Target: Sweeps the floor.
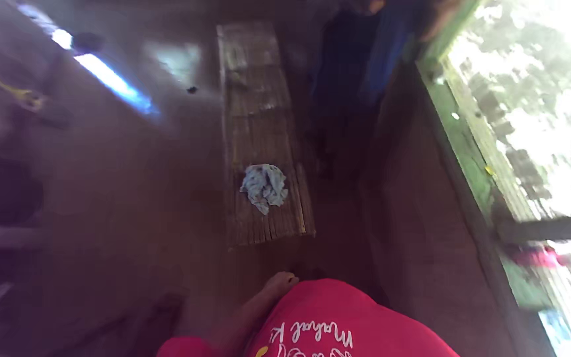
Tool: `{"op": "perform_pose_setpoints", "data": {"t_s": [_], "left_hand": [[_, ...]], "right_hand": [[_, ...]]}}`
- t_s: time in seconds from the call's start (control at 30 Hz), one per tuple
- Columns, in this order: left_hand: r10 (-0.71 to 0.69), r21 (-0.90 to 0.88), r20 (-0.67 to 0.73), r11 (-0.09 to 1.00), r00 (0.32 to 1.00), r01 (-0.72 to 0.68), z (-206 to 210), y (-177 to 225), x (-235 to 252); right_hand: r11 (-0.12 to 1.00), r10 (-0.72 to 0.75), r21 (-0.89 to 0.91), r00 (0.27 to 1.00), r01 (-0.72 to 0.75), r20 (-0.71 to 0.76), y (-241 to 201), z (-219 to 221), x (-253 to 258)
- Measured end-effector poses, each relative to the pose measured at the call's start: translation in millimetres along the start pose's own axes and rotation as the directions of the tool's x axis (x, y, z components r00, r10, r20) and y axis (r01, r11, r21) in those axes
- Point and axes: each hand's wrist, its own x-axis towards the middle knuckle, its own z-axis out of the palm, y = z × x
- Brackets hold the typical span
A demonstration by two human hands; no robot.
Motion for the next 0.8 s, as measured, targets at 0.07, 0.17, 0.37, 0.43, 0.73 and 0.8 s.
{"op": "perform_pose_setpoints", "data": {"t_s": [0.07, 0.17, 0.37, 0.43, 0.73, 0.8], "left_hand": [[-0.045, -0.011, -0.042, 0.999, 0.998, 0.044, 6.5, -9.3, -11.6], [-0.092, -0.094, -0.126, 0.992, 0.988, 0.080, 24.7, -21.3, -35.6], [-0.209, -0.253, -0.269, 0.957, 0.940, 0.140, 65.5, -45.4, -74.8], [-0.215, -0.270, -0.316, 0.954, 0.924, 0.130, 80.2, -61.4, -82.4], [-0.213, -0.343, -0.251, 0.932, 0.944, 0.119, 78.0, -106.5, -132.3], [-0.178, -0.335, -0.237, 0.938, 0.955, 0.092, 80.0, -135.4, -143.7]], "right_hand": [[0.948, -0.193, 0.229, 0.971, 0.221, -0.140, 19.9, -13.4, 128.8], [0.716, -0.203, 0.649, 0.966, 0.258, -0.160, -35.2, -68.2, 239.5], [0.220, -0.472, 0.946, 0.875, 0.238, -0.110, -169.5, -147.8, 232.6], [0.161, -0.543, 0.959, 0.832, 0.234, -0.113, -177.7, -144.7, 213.1], [0.870, -0.229, 0.317, 0.878, 0.379, -0.421, -84.7, -26.6, 138.8], [0.968, -0.165, 0.108, 0.896, 0.228, -0.413, -60.0, 11.7, 130.6]]}}
